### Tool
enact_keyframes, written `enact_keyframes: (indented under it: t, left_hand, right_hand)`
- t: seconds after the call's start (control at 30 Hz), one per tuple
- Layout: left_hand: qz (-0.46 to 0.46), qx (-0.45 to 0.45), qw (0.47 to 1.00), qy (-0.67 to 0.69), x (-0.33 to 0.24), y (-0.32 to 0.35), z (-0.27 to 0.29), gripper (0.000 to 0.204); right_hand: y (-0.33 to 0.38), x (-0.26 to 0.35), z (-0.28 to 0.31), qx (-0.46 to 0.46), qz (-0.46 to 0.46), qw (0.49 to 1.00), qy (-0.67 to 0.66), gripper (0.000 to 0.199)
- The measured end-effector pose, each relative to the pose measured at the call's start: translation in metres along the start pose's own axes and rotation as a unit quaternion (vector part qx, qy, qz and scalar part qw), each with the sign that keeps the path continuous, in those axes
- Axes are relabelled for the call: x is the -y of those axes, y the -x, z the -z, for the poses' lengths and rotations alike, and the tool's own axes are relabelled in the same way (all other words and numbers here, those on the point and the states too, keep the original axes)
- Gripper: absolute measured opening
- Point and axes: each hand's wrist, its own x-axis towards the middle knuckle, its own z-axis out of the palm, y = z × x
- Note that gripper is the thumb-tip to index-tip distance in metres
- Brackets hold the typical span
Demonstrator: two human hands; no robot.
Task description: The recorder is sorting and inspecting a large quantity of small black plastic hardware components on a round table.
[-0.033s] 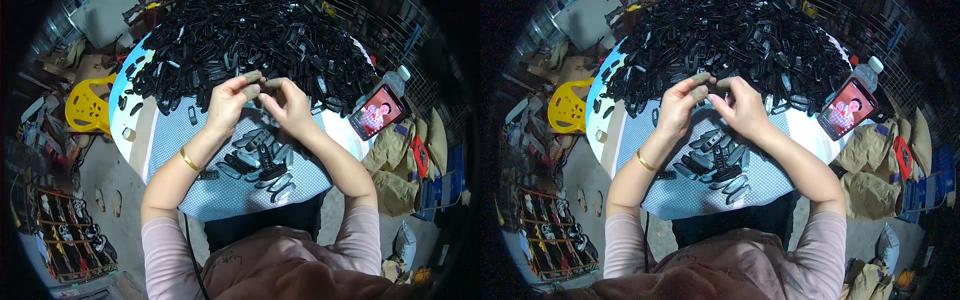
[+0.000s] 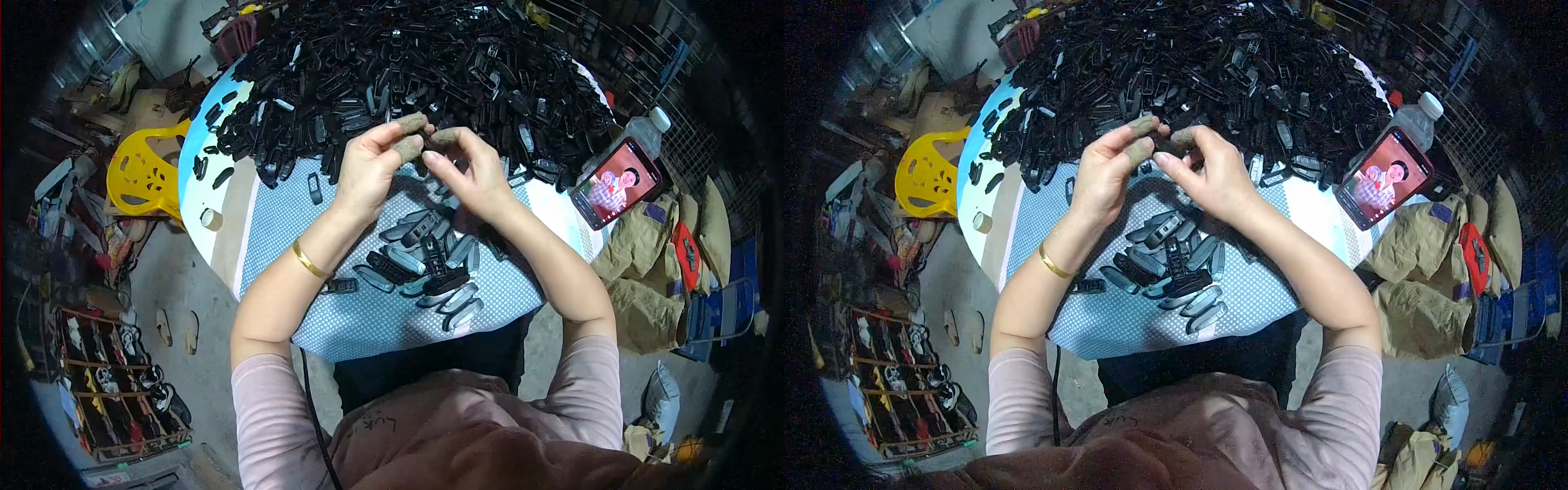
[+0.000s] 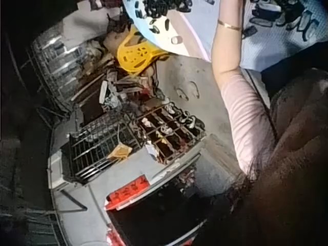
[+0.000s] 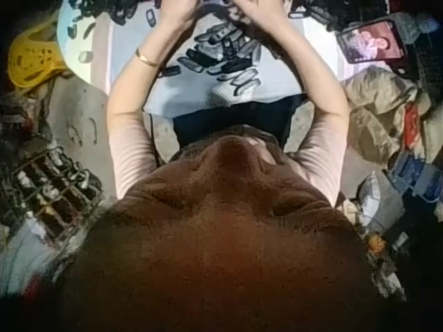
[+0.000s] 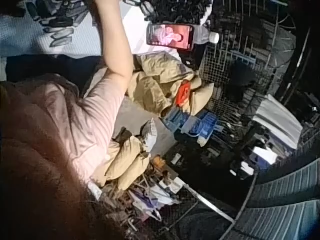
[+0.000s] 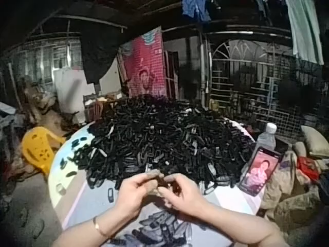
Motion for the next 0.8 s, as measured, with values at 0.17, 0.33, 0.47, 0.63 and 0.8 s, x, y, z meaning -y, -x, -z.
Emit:
enact_keyframes:
  t: [0.17, 0.33, 0.47, 0.63, 0.8]
  left_hand:
    - [0.094, 0.073, 0.993, 0.011, -0.007, -0.003, 0.004, 0.031]
    - [0.060, 0.108, 0.991, -0.046, -0.007, -0.003, 0.012, 0.028]
    - [0.038, 0.102, 0.994, -0.004, 0.000, -0.002, 0.010, 0.024]
    - [0.054, 0.070, 0.996, -0.021, -0.001, -0.005, 0.010, 0.025]
    - [0.062, 0.154, 0.969, -0.183, -0.023, 0.006, -0.006, 0.042]
  right_hand:
    - [0.001, -0.002, 0.005, 0.124, -0.014, 0.991, -0.040, 0.024]
    - [0.005, 0.009, 0.002, 0.036, 0.130, 0.983, 0.122, 0.025]
    - [0.007, 0.008, 0.001, 0.015, 0.165, 0.973, 0.163, 0.025]
    - [-0.005, 0.004, 0.010, 0.081, 0.109, 0.982, 0.127, 0.025]
    - [-0.034, -0.024, 0.053, -0.045, 0.019, 0.967, 0.250, 0.039]
